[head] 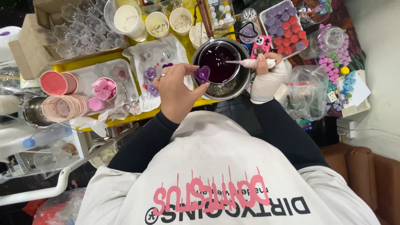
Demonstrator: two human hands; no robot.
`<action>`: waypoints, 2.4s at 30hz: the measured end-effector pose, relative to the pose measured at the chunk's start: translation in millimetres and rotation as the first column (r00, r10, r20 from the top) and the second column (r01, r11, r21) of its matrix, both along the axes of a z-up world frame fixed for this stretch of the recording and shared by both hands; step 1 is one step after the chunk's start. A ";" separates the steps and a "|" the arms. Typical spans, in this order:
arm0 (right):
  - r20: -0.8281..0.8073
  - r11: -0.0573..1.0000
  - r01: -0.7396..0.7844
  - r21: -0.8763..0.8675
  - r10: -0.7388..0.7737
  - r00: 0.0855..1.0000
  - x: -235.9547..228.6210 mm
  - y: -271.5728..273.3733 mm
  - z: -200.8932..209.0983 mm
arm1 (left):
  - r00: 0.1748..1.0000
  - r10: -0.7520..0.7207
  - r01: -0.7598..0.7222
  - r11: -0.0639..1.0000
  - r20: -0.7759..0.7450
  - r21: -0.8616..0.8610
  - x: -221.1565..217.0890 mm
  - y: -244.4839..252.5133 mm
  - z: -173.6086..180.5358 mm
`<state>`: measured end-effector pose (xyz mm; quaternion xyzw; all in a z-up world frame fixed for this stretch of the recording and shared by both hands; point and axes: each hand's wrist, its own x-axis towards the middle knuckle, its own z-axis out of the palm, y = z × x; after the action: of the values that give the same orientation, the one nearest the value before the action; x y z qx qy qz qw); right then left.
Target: Decorate heart-shaped wax pieces with beads and apply liquid dye using a pipette.
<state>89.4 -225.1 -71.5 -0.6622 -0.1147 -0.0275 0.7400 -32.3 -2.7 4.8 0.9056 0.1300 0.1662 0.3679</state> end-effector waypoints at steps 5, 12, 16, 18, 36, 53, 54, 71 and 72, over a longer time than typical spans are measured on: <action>-0.205 0.945 0.068 0.321 0.000 0.979 6.9 7.9 -24.7 | 1.000 0.009 -0.009 1.000 0.005 0.003 -5.2 2.8 -4.9; -0.308 0.898 0.187 0.399 -0.060 0.949 19.8 -14.4 -44.1 | 1.000 0.007 -0.008 1.000 0.013 0.018 -1.9 2.9 -8.7; -0.319 0.929 0.204 0.307 -0.102 0.942 17.9 -10.9 1.1 | 1.000 -0.012 0.012 1.000 -0.018 -0.008 4.1 -2.6 -7.8; -0.275 0.938 0.190 0.289 -0.109 0.955 17.8 -13.7 12.3 | 0.999 -0.032 0.031 0.999 -0.014 -0.037 7.8 -5.5 -10.6; 0.060 0.980 0.048 0.193 -0.060 0.996 -26.5 -4.7 76.6 | 0.999 -0.044 0.043 0.997 -0.001 -0.067 29.0 -13.9 -5.6; 0.071 0.965 0.081 0.251 -0.102 0.992 -1.2 -13.2 59.3 | 1.000 -0.027 0.027 0.999 0.009 -0.044 25.1 -4.4 -8.5; 0.028 0.963 0.112 0.244 -0.122 0.992 1.5 -15.1 58.6 | 1.000 -0.024 0.025 0.999 0.008 -0.030 24.0 -3.9 -8.8; -0.193 0.982 0.076 0.174 -0.042 0.980 8.9 11.0 -4.0 | 1.000 -0.018 0.018 1.000 0.000 -0.024 5.4 6.0 -3.0; -0.270 0.953 0.085 0.291 -0.004 0.963 10.0 15.5 3.9 | 1.000 -0.017 0.018 1.000 0.012 -0.025 4.9 6.4 -3.9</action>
<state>99.4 -209.6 -67.6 -0.5425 0.0065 0.0280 0.8396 -27.4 3.6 0.9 0.9011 0.1221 0.1665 0.3813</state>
